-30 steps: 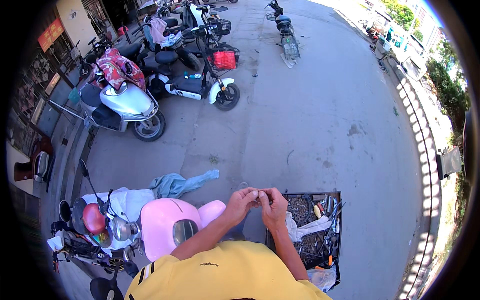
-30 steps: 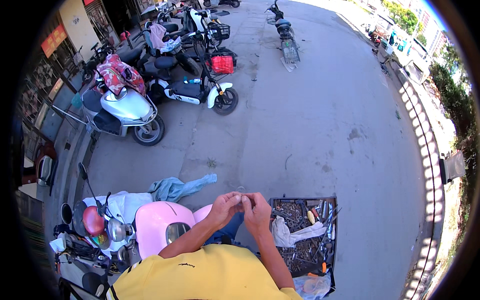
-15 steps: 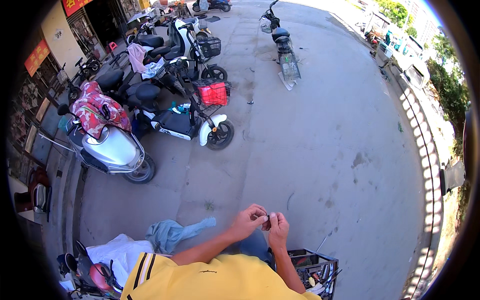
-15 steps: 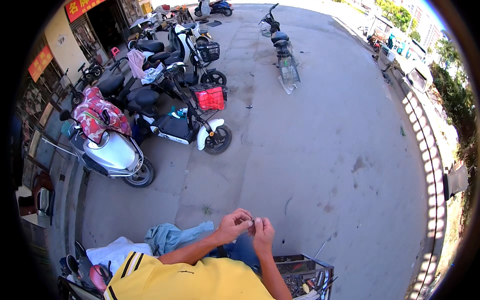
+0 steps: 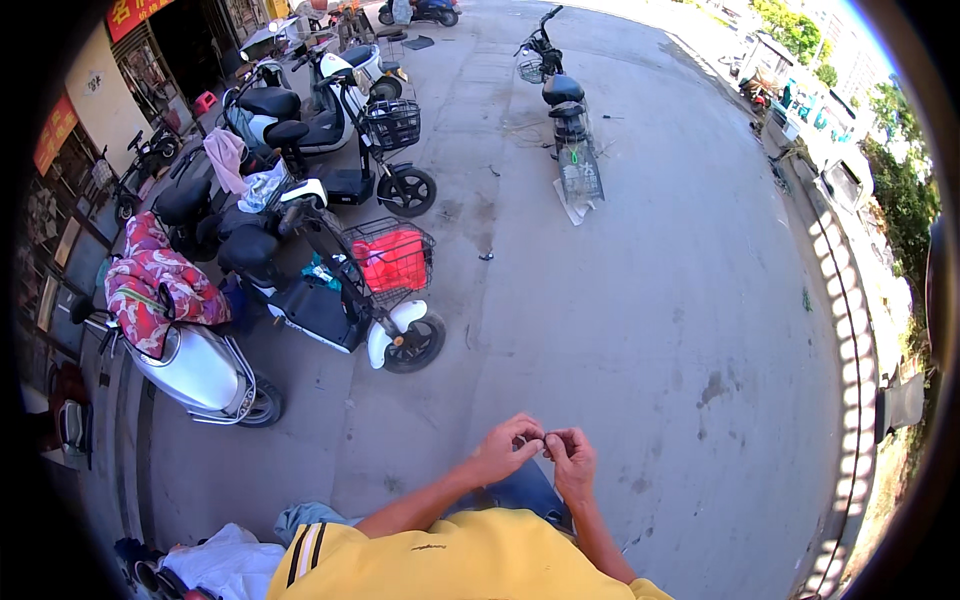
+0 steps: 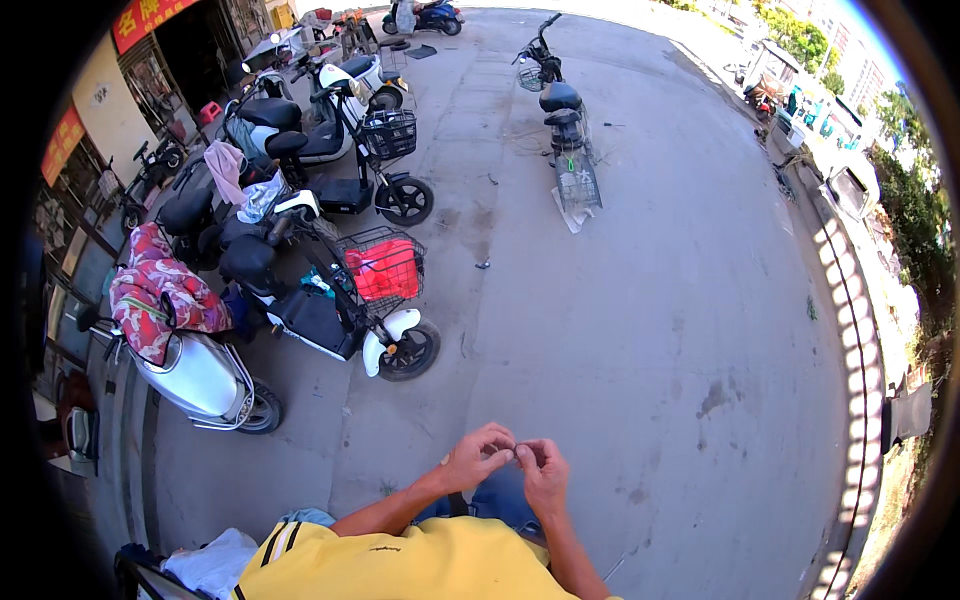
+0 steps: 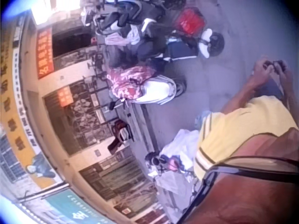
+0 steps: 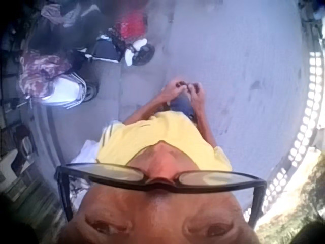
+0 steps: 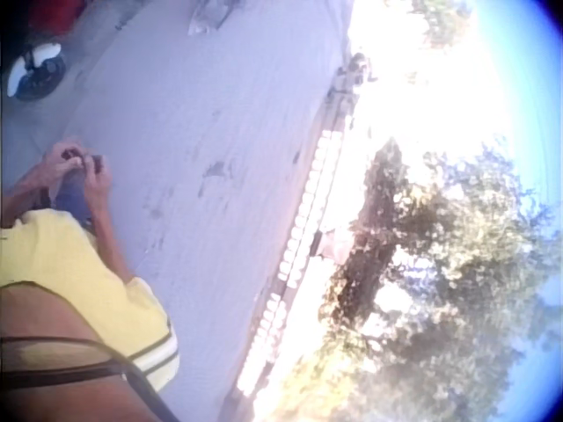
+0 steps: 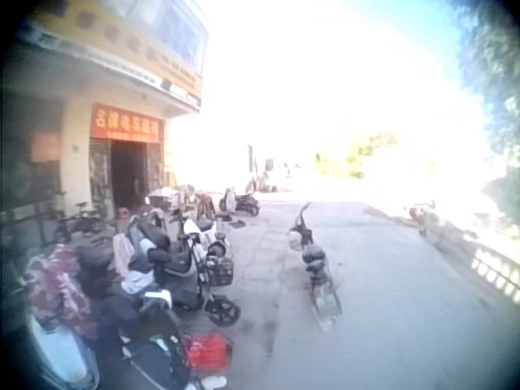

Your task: The person uses a screwdriver to remove screws from a mechanical part clamped in a vise, then walks to retrieve a small metal piece from the ground and returns to insert it into the part. The person continues to adjust and tighten components of the mechanical part using the screwdriver.

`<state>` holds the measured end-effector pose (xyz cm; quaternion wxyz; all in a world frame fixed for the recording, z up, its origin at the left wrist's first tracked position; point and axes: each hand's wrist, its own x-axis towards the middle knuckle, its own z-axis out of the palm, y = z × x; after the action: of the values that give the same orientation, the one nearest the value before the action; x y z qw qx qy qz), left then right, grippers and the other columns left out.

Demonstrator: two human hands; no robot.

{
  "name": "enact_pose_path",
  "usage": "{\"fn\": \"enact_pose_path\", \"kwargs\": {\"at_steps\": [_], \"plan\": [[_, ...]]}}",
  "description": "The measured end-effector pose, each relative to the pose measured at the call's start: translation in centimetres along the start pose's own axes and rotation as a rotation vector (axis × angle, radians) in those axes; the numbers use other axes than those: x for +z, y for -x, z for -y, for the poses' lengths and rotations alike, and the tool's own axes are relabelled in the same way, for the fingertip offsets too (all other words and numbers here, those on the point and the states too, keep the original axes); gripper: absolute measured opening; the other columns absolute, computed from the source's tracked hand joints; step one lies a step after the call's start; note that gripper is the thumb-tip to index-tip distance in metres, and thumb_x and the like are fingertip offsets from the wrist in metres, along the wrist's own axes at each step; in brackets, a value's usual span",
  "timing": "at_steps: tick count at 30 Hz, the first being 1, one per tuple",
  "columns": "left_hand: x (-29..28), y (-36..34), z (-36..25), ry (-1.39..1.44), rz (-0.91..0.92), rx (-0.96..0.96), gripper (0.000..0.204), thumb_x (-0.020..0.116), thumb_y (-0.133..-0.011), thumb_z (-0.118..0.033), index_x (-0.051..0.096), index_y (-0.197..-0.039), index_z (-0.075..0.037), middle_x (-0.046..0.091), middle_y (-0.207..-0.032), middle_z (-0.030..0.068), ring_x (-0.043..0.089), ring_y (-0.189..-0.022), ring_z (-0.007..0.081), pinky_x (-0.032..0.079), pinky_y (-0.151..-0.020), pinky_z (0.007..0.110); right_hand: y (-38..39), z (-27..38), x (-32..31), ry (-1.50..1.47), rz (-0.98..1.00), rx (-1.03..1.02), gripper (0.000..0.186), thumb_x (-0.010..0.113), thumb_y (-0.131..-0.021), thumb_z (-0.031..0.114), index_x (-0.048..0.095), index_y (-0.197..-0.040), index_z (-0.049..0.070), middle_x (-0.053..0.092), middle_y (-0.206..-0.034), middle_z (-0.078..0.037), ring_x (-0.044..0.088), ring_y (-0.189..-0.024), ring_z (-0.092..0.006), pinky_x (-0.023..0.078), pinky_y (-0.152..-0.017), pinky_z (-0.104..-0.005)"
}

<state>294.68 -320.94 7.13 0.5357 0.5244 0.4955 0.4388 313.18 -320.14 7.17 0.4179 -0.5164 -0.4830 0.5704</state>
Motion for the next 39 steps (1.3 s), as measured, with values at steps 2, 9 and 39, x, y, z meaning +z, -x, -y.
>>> {"fn": "enact_pose_path", "kwargs": {"at_steps": [2,9,39], "plan": [[-1.8,-4.1,-1.5,0.105,-0.08,-0.016,0.015,0.071,-0.105,-0.009,0.074,-0.115,0.001,0.068,-0.12,0.004,0.065,-0.097,0.0126,0.055,-0.082,0.029,-6.5,4.9,0.8,0.213,0.116,-0.135,0.009,0.073,-0.104,0.008,0.072,-0.106,0.0,0.075,-0.09,-0.007,0.071,-0.079,-0.0159,0.057,-0.072,-0.0308],[-9.7,-18.7,-3.2,0.525,-0.349,-0.147,0.017,0.072,-0.103,-0.009,0.075,-0.115,0.003,0.073,-0.115,0.0041,0.066,-0.096,0.0122,0.055,-0.086,0.027,-27.4,12.7,5.2,0.597,0.468,-0.64,0.012,0.076,-0.096,0.004,0.075,-0.108,0.007,0.074,-0.107,-0.009,0.074,-0.091,-0.0298,0.06,-0.074,-0.0392],[-46.2,-93.2,-14.3,-0.199,-0.293,0.061,0.029,0.076,-0.102,-0.009,0.071,-0.129,-0.001,0.077,-0.111,0.0099,0.074,-0.096,0.0176,0.059,-0.088,0.033,-107.9,29.7,20.2,0.595,0.548,-0.479,0.018,0.069,-0.104,0.021,0.074,-0.104,0.004,0.072,-0.094,-0.013,0.072,-0.089,-0.0357,0.057,-0.078,-0.0427]]}}
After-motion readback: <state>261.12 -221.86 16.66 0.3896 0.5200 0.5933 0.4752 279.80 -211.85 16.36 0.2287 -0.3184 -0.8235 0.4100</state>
